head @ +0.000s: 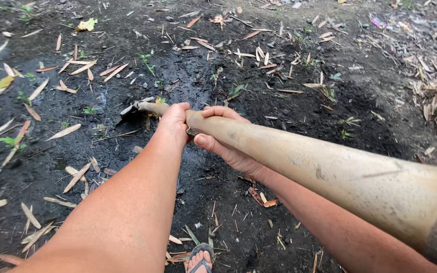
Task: The person digs and loosens the ground using a hoe.
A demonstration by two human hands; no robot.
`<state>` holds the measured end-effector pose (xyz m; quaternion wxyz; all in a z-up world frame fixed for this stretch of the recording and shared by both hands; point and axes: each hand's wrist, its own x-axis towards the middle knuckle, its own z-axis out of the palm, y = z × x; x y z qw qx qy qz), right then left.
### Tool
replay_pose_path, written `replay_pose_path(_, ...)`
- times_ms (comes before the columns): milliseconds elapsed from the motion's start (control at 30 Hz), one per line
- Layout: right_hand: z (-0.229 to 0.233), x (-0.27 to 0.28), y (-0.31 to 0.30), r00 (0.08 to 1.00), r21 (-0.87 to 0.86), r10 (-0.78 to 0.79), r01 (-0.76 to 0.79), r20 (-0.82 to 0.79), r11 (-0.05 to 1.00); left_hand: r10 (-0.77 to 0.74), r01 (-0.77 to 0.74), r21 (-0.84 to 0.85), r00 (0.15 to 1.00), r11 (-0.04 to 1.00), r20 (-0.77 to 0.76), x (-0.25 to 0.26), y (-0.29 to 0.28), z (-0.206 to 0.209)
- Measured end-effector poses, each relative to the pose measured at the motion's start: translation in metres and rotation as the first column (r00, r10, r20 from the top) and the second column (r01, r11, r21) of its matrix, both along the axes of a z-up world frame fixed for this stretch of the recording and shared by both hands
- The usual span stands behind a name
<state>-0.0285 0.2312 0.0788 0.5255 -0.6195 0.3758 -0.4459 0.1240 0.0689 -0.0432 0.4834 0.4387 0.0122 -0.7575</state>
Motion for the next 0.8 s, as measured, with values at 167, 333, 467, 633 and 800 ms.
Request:
replay_pose_path(167,0.003,-0.013,0.025,0.994,0.004,-0.015,0.015,0.111,1.000,0.009,-0.013,0.033,0.994,0.999,0.108,-0.017,0.032,0.023)
replay_pose_path(333,0.020,-0.045,0.043,0.998,-0.031,0.057,-0.057,-0.003,0.998,0.067,-0.075,0.055,0.987,0.996,0.146,-0.039,0.055,0.025)
replay_pose_path(467,0.023,-0.065,0.072,0.999,0.001,0.000,0.000,-0.033,1.000,-0.086,0.077,0.051,0.979,0.996,0.184,-0.057,0.077,0.017)
replay_pose_path(633,0.033,-0.087,0.110,1.000,0.021,-0.012,0.012,0.000,1.000,-0.120,0.117,0.040,0.988,0.992,0.094,-0.077,0.116,0.025)
replay_pose_path(800,0.038,-0.104,0.126,0.998,0.047,-0.016,0.019,-0.067,0.999,-0.148,0.143,0.056,0.984,0.988,0.097,-0.085,0.135,0.037)
